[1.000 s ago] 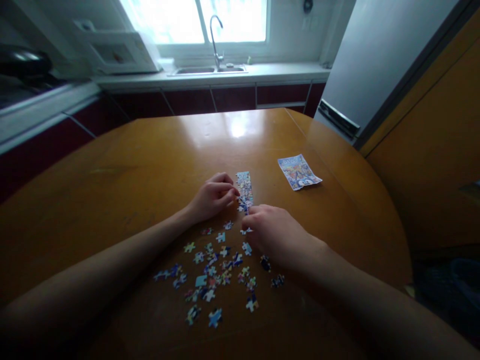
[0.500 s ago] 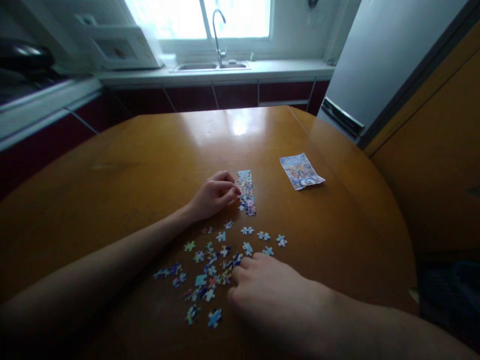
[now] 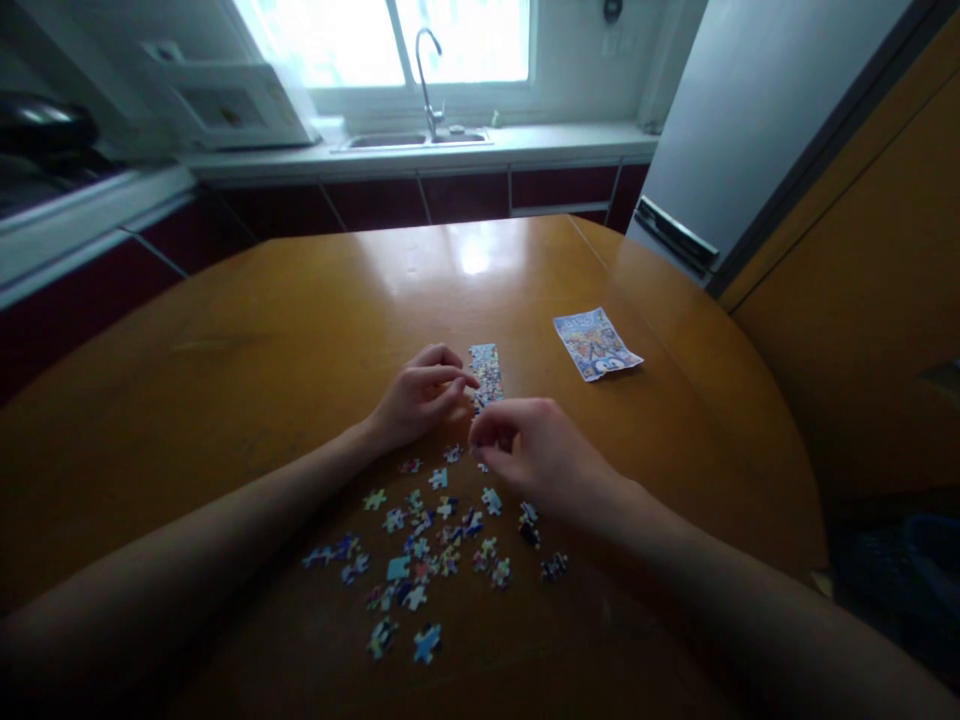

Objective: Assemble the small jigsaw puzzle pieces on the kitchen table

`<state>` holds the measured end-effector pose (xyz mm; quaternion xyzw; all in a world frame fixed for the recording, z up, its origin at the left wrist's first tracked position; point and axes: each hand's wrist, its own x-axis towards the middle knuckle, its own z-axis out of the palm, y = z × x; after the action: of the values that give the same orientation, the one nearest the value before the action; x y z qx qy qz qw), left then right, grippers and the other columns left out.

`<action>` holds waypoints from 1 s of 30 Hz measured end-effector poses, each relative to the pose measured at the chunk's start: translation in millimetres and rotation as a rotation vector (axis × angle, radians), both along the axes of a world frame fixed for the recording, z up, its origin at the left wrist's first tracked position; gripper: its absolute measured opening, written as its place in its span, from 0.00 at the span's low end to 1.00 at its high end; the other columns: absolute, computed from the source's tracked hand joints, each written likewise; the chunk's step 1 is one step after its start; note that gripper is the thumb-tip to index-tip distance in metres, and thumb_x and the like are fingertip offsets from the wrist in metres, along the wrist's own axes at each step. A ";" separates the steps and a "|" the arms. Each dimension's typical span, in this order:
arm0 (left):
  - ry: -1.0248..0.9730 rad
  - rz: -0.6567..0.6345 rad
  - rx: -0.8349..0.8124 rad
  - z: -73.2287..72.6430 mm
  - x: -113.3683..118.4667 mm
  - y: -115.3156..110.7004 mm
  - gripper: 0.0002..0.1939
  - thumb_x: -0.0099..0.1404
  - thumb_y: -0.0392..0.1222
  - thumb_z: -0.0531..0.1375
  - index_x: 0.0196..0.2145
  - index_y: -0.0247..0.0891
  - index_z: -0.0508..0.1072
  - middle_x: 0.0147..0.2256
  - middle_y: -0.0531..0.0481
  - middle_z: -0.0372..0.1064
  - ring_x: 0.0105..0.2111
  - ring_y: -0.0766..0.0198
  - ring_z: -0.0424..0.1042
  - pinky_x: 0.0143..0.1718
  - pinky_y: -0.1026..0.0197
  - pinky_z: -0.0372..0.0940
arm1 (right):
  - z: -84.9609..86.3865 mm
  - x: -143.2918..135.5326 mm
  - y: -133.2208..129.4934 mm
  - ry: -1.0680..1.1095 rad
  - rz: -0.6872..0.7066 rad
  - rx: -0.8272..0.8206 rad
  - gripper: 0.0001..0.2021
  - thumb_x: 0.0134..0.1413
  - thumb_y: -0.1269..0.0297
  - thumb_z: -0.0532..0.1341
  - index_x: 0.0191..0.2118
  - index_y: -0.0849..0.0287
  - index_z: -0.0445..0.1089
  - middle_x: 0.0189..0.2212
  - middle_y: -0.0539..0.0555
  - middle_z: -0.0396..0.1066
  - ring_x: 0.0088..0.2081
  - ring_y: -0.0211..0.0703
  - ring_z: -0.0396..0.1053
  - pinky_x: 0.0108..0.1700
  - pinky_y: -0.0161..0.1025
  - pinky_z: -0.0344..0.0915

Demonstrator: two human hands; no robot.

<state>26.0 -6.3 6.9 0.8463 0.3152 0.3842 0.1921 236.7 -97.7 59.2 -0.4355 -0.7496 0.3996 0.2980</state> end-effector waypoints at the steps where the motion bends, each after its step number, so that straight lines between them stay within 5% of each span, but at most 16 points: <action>1: 0.003 -0.008 0.030 1.0 0.0 -0.8 0.09 0.68 0.40 0.57 0.37 0.40 0.78 0.35 0.48 0.70 0.38 0.62 0.68 0.41 0.57 0.66 | -5.6 0.9 8.7 0.062 -0.118 -0.008 0.02 0.52 0.70 0.65 0.31 0.60 0.75 0.27 0.51 0.75 0.30 0.38 0.69 0.32 0.36 0.64; 7: 0.078 -0.039 0.178 6.6 1.0 -8.5 0.04 0.65 0.41 0.63 0.37 0.41 0.73 0.38 0.50 0.75 0.42 0.60 0.67 0.46 0.55 0.66 | -32.5 1.3 37.1 0.245 -0.362 -0.109 0.09 0.44 0.61 0.71 0.30 0.61 0.76 0.29 0.56 0.78 0.31 0.43 0.74 0.36 0.42 0.71; 21: 0.104 -0.167 0.168 6.9 1.7 -11.8 0.03 0.65 0.40 0.63 0.38 0.43 0.74 0.39 0.51 0.76 0.42 0.62 0.68 0.47 0.56 0.65 | -35.7 -9.2 31.4 0.356 -0.323 -0.162 0.13 0.44 0.56 0.72 0.31 0.60 0.75 0.29 0.55 0.78 0.32 0.42 0.73 0.36 0.41 0.70; 30: 0.200 -0.343 0.089 10.2 -0.6 -9.1 0.05 0.64 0.38 0.61 0.37 0.45 0.76 0.38 0.50 0.75 0.43 0.60 0.68 0.48 0.55 0.66 | -36.0 1.8 39.6 0.148 -0.374 0.075 0.11 0.57 0.60 0.62 0.29 0.60 0.75 0.26 0.54 0.76 0.28 0.40 0.68 0.31 0.38 0.63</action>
<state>25.4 -15.5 17.1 0.9292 0.1664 0.2734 0.1847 238.5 -58.1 23.2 -0.5250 -0.6460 0.3403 0.4373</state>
